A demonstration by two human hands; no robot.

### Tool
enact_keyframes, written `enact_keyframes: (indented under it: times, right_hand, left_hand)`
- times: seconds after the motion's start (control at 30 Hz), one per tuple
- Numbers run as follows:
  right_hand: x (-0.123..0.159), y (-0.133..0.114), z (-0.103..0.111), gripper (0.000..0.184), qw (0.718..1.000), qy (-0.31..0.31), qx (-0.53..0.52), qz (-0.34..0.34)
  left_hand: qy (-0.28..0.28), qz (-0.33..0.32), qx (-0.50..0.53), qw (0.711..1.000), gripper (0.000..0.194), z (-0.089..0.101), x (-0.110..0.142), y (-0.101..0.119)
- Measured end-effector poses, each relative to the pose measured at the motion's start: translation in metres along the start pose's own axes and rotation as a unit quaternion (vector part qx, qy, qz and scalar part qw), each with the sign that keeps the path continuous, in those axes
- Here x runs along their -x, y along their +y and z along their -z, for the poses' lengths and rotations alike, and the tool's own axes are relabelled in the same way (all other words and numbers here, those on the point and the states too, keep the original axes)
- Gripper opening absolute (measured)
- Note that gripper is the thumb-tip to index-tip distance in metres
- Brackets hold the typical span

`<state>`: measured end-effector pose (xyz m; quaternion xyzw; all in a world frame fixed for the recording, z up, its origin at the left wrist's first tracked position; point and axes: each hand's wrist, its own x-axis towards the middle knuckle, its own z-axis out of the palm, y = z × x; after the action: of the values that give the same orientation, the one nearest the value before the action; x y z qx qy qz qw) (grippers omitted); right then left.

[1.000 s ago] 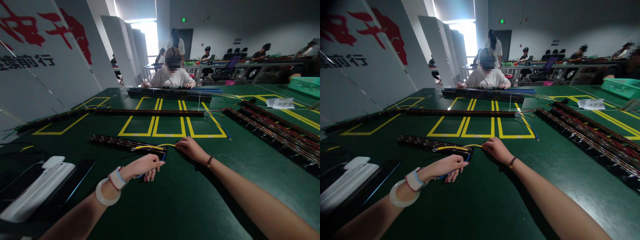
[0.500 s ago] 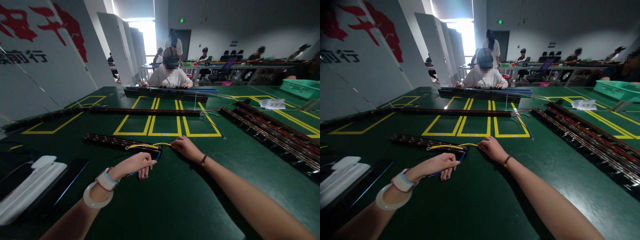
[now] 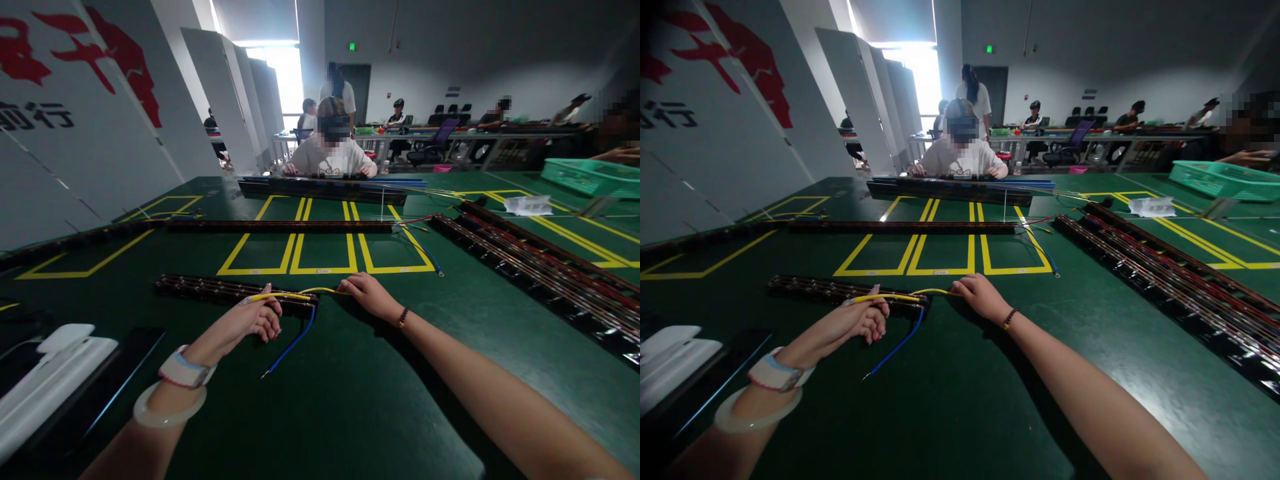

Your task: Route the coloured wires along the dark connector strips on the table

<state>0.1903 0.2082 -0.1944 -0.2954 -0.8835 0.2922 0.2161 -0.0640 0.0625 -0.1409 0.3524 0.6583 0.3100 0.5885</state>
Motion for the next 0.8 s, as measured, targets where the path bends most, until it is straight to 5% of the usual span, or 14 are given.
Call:
enact_keyframes:
  times: [0.13, 0.33, 0.57, 0.8]
  right_hand:
    - [0.000, -0.002, 0.001, 0.038, 1.000, 0.000, -0.011, -0.004]
    - [0.000, -0.003, 0.003, 0.045, 0.999, -0.019, -0.037, 0.001]
    - [-0.002, -0.007, 0.001, 0.055, 0.998, -0.062, -0.031, 0.002]
    - [0.002, -0.019, 0.014, 0.052, 0.940, -0.183, -0.265, -0.110]
  left_hand:
    - [-0.074, 0.011, 0.059, 0.996, 0.060, -0.004, -0.004, 0.000]
    - [-0.197, 0.026, 0.140, 0.970, 0.039, -0.020, 0.001, 0.007]
    - [-0.187, 0.044, 0.086, 0.978, 0.042, -0.055, 0.003, 0.024]
    - [-0.110, -0.008, -0.181, 0.977, 0.062, -0.050, 0.011, 0.017]
